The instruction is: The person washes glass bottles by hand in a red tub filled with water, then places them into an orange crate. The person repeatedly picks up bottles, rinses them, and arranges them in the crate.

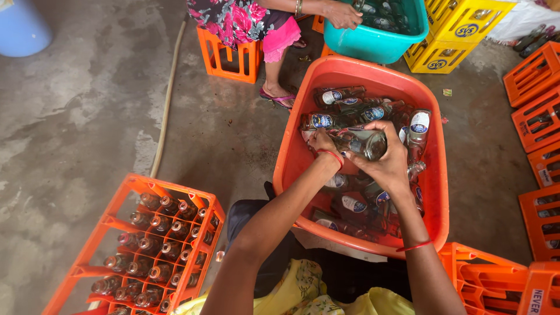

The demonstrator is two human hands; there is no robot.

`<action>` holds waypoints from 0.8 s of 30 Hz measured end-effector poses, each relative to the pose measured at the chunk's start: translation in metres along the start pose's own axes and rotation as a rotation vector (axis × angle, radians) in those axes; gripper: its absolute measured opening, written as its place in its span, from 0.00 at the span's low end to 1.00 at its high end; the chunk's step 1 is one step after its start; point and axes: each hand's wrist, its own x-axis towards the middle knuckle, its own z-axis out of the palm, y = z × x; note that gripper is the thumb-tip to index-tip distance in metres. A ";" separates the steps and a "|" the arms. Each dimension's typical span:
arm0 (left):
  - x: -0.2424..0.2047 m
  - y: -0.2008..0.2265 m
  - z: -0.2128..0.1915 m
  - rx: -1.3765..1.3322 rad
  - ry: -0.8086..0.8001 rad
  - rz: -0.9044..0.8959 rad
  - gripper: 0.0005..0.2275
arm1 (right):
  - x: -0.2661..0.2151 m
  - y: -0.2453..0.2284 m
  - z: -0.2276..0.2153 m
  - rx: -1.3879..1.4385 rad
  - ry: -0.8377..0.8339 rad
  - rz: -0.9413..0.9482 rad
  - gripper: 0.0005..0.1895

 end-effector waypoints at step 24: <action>-0.030 -0.004 0.022 0.030 0.147 -0.055 0.36 | -0.005 0.066 0.000 0.333 0.036 0.385 0.25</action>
